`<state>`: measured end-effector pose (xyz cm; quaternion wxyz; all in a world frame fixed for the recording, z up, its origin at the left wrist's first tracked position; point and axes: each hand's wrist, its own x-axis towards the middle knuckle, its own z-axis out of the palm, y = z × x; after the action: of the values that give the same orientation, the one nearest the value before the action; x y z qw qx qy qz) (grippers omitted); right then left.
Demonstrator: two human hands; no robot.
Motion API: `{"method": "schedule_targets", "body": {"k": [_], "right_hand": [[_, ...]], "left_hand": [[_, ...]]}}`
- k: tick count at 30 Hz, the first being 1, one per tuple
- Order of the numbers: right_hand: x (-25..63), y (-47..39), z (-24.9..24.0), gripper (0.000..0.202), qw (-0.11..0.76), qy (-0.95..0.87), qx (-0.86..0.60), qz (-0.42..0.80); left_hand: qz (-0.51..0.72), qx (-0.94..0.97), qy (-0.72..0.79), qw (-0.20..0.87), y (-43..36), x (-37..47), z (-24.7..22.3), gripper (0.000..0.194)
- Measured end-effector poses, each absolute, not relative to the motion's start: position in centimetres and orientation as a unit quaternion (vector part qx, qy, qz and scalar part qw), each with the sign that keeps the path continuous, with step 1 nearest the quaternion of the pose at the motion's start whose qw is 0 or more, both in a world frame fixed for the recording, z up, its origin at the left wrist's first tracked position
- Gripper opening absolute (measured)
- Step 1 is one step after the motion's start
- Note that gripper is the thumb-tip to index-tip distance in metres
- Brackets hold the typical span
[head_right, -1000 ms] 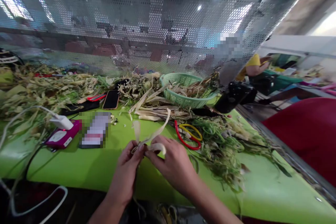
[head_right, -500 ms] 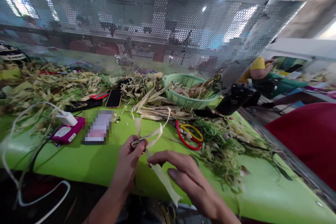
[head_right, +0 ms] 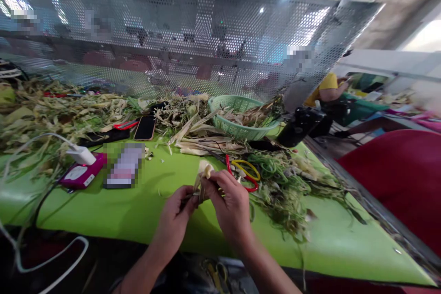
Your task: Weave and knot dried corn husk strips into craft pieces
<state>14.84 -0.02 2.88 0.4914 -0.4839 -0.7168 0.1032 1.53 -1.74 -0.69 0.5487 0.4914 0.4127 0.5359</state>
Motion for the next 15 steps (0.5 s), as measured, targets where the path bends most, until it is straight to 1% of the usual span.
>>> {"method": "schedule_targets", "body": {"k": [4,9,11,14,15], "right_hand": [[14.4,0.5,2.1,0.008,0.499,-0.705,-0.499,0.073],[14.0,0.3,2.7,0.008,0.468,-0.731,-0.495,0.046],[14.3,0.2,3.1,0.015,0.453,-0.748,-0.483,0.04],[15.0,0.1,3.6,0.037,0.409,-0.789,-0.459,0.012],[15.2,0.0,3.7,0.04,0.393,-0.802,-0.451,-0.006]], "left_hand": [[0.521,0.504,0.407,0.555,-2.1,1.3,-0.4,0.023],[0.52,0.493,0.432,0.548,-1.7,1.7,-0.7,0.024],[0.525,0.466,0.441,0.559,-1.3,1.8,-0.7,0.026],[0.542,0.417,0.443,0.579,-0.9,1.7,-0.4,0.03],[0.549,0.406,0.444,0.581,-0.9,1.6,-0.3,0.03]]}}
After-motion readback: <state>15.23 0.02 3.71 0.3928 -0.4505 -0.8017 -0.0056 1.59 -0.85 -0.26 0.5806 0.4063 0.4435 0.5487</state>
